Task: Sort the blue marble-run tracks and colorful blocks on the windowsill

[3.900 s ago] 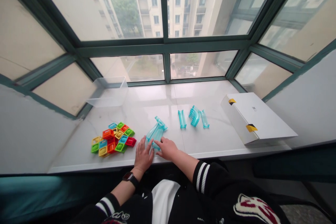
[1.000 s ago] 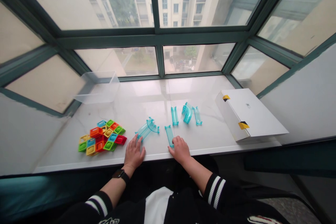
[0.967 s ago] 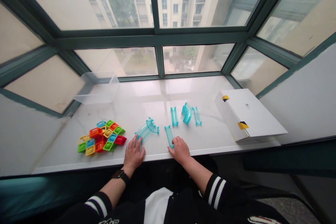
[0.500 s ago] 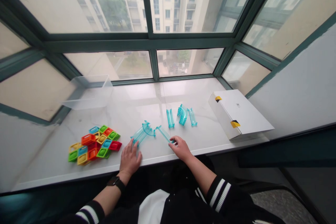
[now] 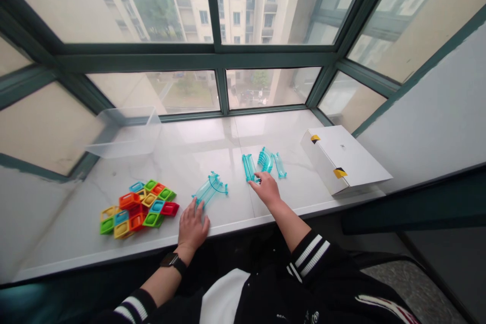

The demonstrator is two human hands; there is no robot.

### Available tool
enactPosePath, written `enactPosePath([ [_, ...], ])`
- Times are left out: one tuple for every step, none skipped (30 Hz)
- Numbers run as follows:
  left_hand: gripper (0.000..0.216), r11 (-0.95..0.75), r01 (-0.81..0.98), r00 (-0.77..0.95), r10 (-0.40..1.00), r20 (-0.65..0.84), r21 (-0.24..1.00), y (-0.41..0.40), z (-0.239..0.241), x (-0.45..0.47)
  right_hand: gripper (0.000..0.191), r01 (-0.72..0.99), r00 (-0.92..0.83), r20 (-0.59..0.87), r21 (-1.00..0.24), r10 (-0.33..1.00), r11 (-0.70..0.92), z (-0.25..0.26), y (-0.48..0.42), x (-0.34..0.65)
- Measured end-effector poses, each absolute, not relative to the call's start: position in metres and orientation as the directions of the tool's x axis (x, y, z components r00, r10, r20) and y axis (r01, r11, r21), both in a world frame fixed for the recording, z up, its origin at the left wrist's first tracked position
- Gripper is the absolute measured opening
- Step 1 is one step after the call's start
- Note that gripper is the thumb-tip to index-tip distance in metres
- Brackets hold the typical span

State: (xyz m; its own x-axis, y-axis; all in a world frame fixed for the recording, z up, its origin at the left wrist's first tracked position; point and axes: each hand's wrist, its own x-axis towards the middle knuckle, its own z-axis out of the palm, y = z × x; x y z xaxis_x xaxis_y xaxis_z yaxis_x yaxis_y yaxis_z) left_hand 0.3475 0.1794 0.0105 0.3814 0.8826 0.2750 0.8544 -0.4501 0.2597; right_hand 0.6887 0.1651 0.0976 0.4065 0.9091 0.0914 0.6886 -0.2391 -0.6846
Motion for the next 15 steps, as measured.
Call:
enactPosePath([
  [0.059, -0.450, 0.852, 0.381, 0.883, 0.272, 0.268, 0.179, 0.010, 0.347, 0.034, 0.732, 0.398, 0.094, -0.632, 0.913, -0.254, 0.100, 0.172, 0.689],
  [0.060, -0.452, 0.848, 0.383, 0.883, 0.272, 0.275, 0.179, 0.010, 0.347, 0.034, 0.766, 0.391, 0.093, -0.585, 0.916, -0.268, 0.102, 0.179, 0.689],
  [0.062, -0.456, 0.845, 0.385, 0.881, 0.274, 0.279, 0.179, 0.009, 0.347, 0.034, 0.791, 0.386, 0.089, -0.545, 0.918, -0.279, 0.104, 0.185, 0.688],
  [0.063, -0.462, 0.842, 0.389, 0.878, 0.278, 0.279, 0.179, 0.009, 0.347, 0.034, 0.810, 0.382, 0.083, -0.510, 0.920, -0.290, 0.105, 0.192, 0.687],
  [0.064, -0.466, 0.840, 0.392, 0.875, 0.283, 0.277, 0.179, 0.009, 0.347, 0.034, 0.824, 0.381, 0.077, -0.480, 0.921, -0.301, 0.105, 0.198, 0.686],
  [0.064, -0.469, 0.840, 0.394, 0.873, 0.286, 0.274, 0.179, 0.009, 0.347, 0.035, 0.836, 0.381, 0.071, -0.453, 0.922, -0.311, 0.105, 0.203, 0.684],
  [0.063, -0.469, 0.841, 0.395, 0.873, 0.286, 0.270, 0.178, 0.009, 0.347, 0.035, 0.844, 0.384, 0.063, -0.430, 0.921, -0.322, 0.104, 0.207, 0.682],
  [0.062, -0.467, 0.843, 0.395, 0.874, 0.284, 0.266, 0.178, 0.009, 0.347, 0.035, 0.848, 0.389, 0.054, -0.410, 0.920, -0.334, 0.103, 0.210, 0.681],
  [0.061, -0.464, 0.846, 0.393, 0.876, 0.280, 0.263, 0.178, 0.010, 0.348, 0.035, 0.851, 0.395, 0.045, -0.394, 0.918, -0.347, 0.101, 0.213, 0.680],
  [0.060, -0.460, 0.848, 0.392, 0.878, 0.275, 0.262, 0.178, 0.010, 0.348, 0.034, 0.852, 0.400, 0.036, -0.382, 0.916, -0.357, 0.100, 0.215, 0.679],
  [0.059, -0.458, 0.850, 0.391, 0.880, 0.272, 0.259, 0.178, 0.011, 0.348, 0.034, 0.853, 0.404, 0.030, -0.374, 0.914, -0.365, 0.098, 0.216, 0.679],
  [0.058, -0.457, 0.852, 0.392, 0.880, 0.269, 0.255, 0.178, 0.012, 0.348, 0.034, 0.853, 0.407, 0.025, -0.368, 0.913, -0.370, 0.096, 0.216, 0.679],
  [0.057, -0.459, 0.853, 0.395, 0.879, 0.268, 0.248, 0.178, 0.012, 0.348, 0.034, 0.854, 0.407, 0.024, -0.365, 0.913, -0.371, 0.095, 0.216, 0.680],
  [0.056, -0.462, 0.854, 0.399, 0.877, 0.269, 0.239, 0.178, 0.013, 0.348, 0.034, 0.855, 0.406, 0.026, -0.363, 0.913, -0.370, 0.093, 0.217, 0.680],
  [0.056, -0.466, 0.855, 0.404, 0.874, 0.270, 0.229, 0.178, 0.013, 0.348, 0.034, 0.857, 0.404, 0.030, -0.361, 0.914, -0.368, 0.092, 0.217, 0.681],
])
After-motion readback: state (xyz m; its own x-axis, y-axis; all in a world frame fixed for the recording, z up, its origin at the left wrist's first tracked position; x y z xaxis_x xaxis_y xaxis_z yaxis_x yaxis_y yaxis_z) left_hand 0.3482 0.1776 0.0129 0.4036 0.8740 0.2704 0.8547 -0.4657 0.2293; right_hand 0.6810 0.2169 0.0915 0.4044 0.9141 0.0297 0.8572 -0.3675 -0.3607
